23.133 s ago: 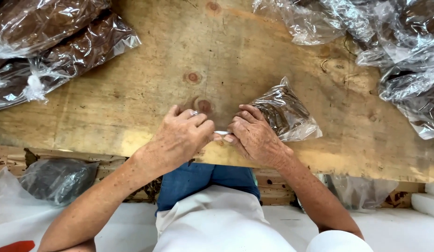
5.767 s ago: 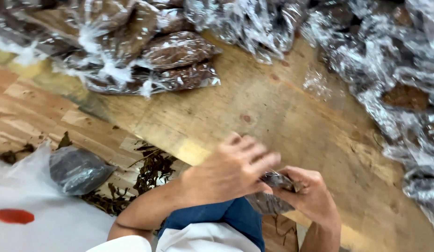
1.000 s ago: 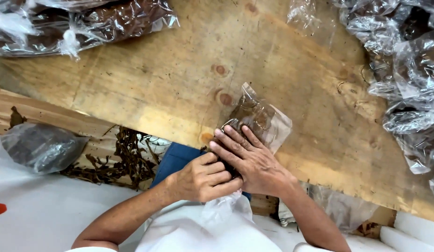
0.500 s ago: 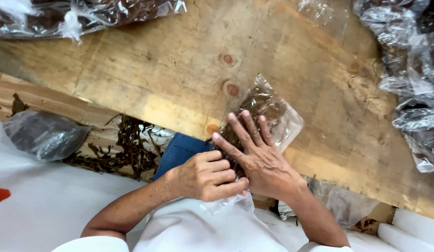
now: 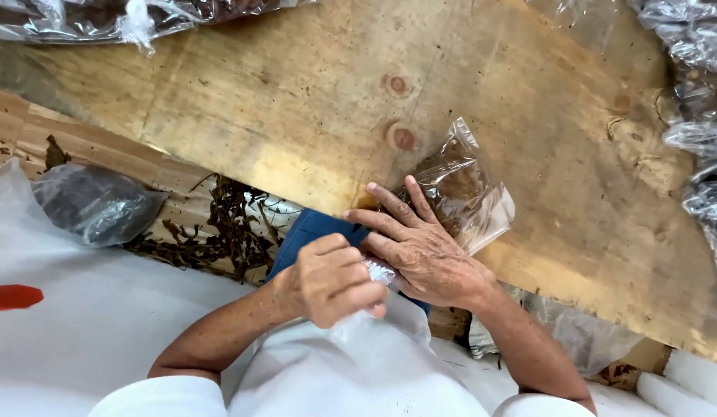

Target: The person places dark brown food items into clear plastic bags on a wooden table, then ties each bag with a white twist tie. The person repeats this process for multiple items, stacking the finished packages on the table.

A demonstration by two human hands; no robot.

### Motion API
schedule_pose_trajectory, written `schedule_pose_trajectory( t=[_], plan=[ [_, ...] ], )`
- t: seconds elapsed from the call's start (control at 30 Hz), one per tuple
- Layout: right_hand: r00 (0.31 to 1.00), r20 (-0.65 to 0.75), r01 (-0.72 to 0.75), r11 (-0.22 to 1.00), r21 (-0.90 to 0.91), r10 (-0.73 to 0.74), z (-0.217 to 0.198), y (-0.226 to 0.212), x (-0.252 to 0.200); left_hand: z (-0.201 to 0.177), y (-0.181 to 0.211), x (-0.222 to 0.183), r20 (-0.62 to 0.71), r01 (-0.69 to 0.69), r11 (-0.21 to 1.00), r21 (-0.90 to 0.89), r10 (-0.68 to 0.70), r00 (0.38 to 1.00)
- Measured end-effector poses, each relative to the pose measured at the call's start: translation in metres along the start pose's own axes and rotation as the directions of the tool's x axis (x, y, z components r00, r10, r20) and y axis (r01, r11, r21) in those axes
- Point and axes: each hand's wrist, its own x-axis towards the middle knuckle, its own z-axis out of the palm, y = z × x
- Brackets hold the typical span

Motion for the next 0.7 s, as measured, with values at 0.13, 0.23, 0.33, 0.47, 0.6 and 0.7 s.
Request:
schedule_pose_trajectory(
  t=[0.13,0.23,0.33,0.47,0.6,0.7],
  plan=[
    [0.993,-0.087,-0.081,0.997,0.000,0.081,-0.002,-0.006,0.003,0.002,0.003,-0.017,-0.040,0.299,0.946,-0.126,-0.306,0.951],
    [0.982,-0.128,-0.146,0.989,-0.032,0.141,0.001,-0.009,0.003,-0.006,0.005,-0.021,-0.087,0.443,0.858,-0.259,-0.478,0.874],
    [0.967,-0.171,-0.196,0.980,-0.034,0.187,0.003,-0.010,0.003,-0.023,0.016,-0.011,-0.097,0.389,0.874,-0.290,-0.432,0.897],
    [0.930,-0.250,-0.288,0.957,-0.035,0.270,0.006,-0.011,0.004,-0.050,0.037,0.011,0.077,-0.085,0.969,-0.234,0.105,0.992],
    [0.936,-0.266,-0.268,0.957,-0.112,0.231,0.021,-0.001,-0.002,-0.025,0.029,0.012,0.488,-0.203,0.974,0.104,0.128,0.864],
    [0.922,-0.205,-0.316,0.944,0.093,0.329,0.014,-0.010,-0.002,-0.029,0.007,0.011,0.757,-0.302,0.879,0.369,-0.097,0.646]
  ],
)
